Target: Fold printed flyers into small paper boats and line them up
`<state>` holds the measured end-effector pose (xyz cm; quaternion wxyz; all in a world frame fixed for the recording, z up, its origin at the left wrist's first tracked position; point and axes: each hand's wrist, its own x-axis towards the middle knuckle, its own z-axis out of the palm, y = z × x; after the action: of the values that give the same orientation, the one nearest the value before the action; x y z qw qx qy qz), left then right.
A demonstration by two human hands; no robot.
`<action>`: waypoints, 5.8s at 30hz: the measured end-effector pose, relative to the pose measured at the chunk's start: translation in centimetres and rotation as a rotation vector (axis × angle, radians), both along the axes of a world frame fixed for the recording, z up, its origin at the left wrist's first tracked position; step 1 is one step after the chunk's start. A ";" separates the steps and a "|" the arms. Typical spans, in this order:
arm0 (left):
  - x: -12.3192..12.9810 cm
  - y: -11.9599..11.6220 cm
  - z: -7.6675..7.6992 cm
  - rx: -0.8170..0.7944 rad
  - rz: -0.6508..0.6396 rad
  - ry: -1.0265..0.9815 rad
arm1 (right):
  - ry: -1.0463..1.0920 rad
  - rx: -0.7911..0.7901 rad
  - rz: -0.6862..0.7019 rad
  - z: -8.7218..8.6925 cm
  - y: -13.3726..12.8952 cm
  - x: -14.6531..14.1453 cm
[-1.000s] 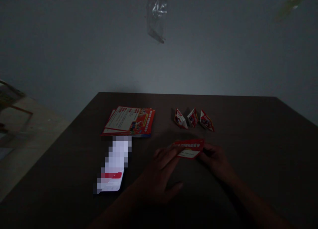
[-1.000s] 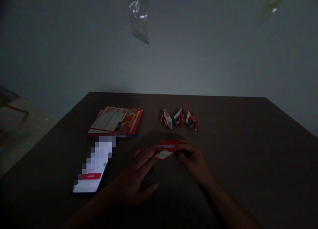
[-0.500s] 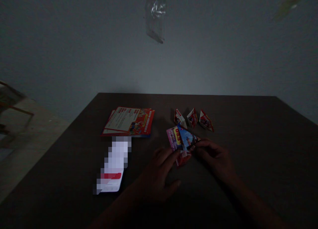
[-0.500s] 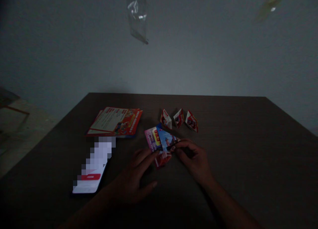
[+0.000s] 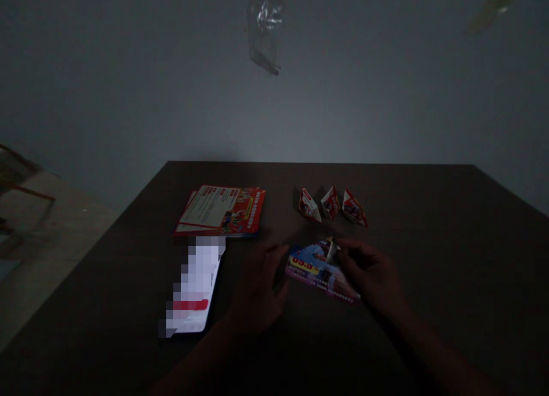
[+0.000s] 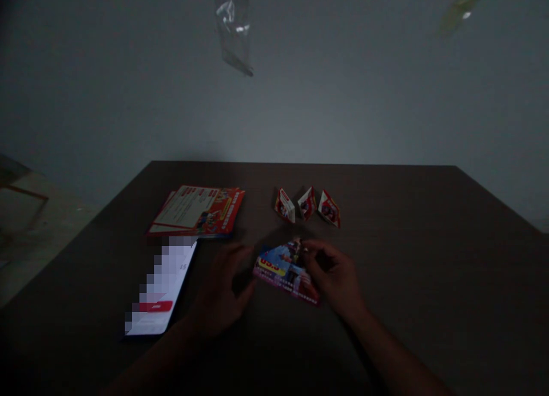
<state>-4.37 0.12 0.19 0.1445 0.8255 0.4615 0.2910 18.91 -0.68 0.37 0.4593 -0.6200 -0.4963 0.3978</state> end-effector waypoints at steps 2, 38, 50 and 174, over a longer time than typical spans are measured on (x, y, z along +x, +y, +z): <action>0.1 -0.1 0.3 -0.026 -0.071 0.054 | 0.013 -0.032 0.022 -0.2 0.0 0.0; 0.4 0.0 1.0 -0.146 -0.303 0.139 | -0.658 0.334 0.609 0.2 0.0 0.3; 0.5 0.0 1.2 -0.143 -0.290 0.123 | -0.744 0.343 0.629 0.2 -0.1 0.0; 0.5 0.5 0.9 -0.168 -0.104 0.061 | -0.884 0.353 0.669 1.4 -1.1 -2.8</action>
<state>-3.91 0.58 1.07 0.2139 0.8417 0.4450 0.2185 16.12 -1.81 1.79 0.1544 -0.4508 -0.8686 0.1357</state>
